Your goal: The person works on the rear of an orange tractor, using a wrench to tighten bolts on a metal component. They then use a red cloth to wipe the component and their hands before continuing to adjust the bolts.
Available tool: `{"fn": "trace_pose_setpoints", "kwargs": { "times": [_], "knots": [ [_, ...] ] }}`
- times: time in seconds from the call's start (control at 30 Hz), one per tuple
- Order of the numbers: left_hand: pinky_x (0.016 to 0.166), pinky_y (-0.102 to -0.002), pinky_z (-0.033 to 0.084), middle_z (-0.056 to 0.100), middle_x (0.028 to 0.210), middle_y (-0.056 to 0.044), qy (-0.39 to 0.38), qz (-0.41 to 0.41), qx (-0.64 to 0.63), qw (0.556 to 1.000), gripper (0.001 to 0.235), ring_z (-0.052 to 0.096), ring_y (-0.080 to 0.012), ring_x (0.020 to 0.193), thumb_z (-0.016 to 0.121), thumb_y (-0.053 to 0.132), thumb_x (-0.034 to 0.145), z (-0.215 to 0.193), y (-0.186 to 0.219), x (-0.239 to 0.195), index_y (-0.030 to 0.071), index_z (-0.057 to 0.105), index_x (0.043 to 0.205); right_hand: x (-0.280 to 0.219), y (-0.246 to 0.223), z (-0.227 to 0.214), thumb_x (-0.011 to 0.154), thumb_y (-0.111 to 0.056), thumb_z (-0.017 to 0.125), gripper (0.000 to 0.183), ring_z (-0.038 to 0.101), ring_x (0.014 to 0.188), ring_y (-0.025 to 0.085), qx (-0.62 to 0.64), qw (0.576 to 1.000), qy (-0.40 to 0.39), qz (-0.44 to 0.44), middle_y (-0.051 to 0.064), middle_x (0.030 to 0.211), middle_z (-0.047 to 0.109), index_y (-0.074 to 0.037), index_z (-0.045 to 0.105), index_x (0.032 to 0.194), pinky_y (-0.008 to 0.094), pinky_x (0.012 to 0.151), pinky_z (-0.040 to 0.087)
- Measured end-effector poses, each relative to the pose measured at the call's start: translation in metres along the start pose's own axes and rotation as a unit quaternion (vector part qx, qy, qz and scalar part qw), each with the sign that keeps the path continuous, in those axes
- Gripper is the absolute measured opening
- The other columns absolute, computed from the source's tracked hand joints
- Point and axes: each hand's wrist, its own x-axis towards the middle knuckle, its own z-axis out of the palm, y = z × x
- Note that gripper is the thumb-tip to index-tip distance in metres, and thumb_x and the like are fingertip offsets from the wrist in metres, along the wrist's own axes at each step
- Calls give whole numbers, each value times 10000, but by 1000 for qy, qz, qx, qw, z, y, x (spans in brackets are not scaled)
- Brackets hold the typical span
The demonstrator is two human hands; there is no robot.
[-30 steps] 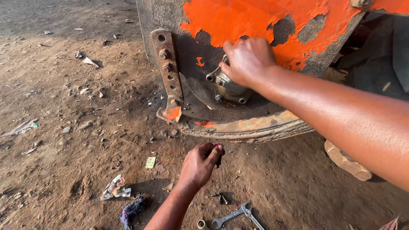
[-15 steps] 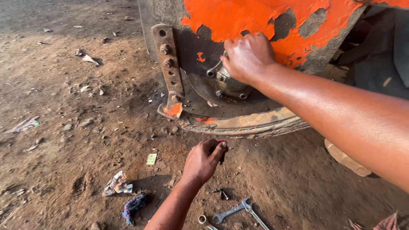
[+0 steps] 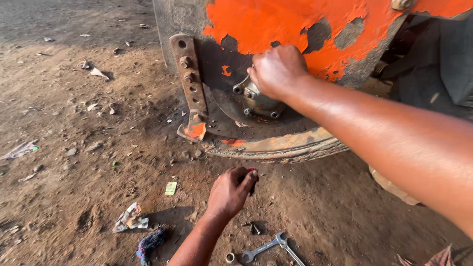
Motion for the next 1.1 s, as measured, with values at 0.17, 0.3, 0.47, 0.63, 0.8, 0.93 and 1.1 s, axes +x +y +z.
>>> {"fn": "trace_pose_setpoints", "kwargs": {
  "times": [0.17, 0.3, 0.47, 0.63, 0.8, 0.93, 1.1],
  "knots": [
    [870, -439, 518, 710, 1001, -144, 8, 9, 19, 1000, 495, 702, -308, 938, 543, 524, 938, -2, -3, -3, 90, 774, 995, 8, -6, 0, 1106, -529, 400, 664, 727, 672, 324, 9, 983, -164, 78, 155, 721, 727, -88, 760, 765, 496, 603, 552],
    [878, -434, 528, 728, 996, -149, 11, 3, 11, 1000, 502, 711, -304, 941, 540, 521, 941, -8, -5, -3, 81, 777, 992, 8, -7, -2, 974, -544, 502, 545, 705, 626, 332, -1, 998, -62, 27, 163, 667, 698, -83, 726, 791, 495, 558, 540],
    [878, -414, 542, 716, 1065, -129, 6, 0, -13, 1000, 493, 723, -273, 973, 549, 517, 931, -5, -1, -2, 92, 767, 1053, -1, -7, 3, 1059, -527, 482, 625, 701, 668, 360, 67, 987, -83, 119, 165, 707, 703, -60, 733, 729, 530, 596, 524],
    [883, -418, 543, 721, 1089, -133, 23, 4, -24, 999, 511, 722, -282, 973, 567, 521, 919, -6, -4, -2, 76, 772, 1060, 1, -1, -2, 961, -580, 573, 565, 698, 656, 381, 59, 996, -11, 61, 190, 700, 710, -64, 724, 786, 530, 565, 517],
    [885, -415, 534, 716, 1083, -136, 30, 17, -2, 999, 511, 714, -284, 975, 556, 521, 939, -7, -7, 1, 70, 770, 1050, -3, -1, 5, 940, -448, 625, 387, 718, 655, 357, 18, 999, 28, 6, 172, 717, 717, -79, 721, 878, 496, 563, 535],
    [858, -406, 552, 739, 1047, -135, 39, 61, -24, 997, 475, 737, -280, 932, 564, 485, 929, -7, -8, -1, 76, 773, 1047, 1, -6, 17, 1036, -446, 588, 442, 716, 677, 359, 26, 999, 22, 41, 167, 724, 716, -106, 758, 810, 501, 591, 535],
    [844, -400, 546, 771, 995, -107, 15, 2, 8, 1000, 470, 740, -262, 899, 550, 505, 946, -11, -4, -2, 105, 784, 1027, 1, -4, 19, 1004, -529, 580, 531, 707, 632, 339, -13, 998, 51, 20, 162, 663, 703, -98, 763, 755, 509, 545, 529]
  ]
}}
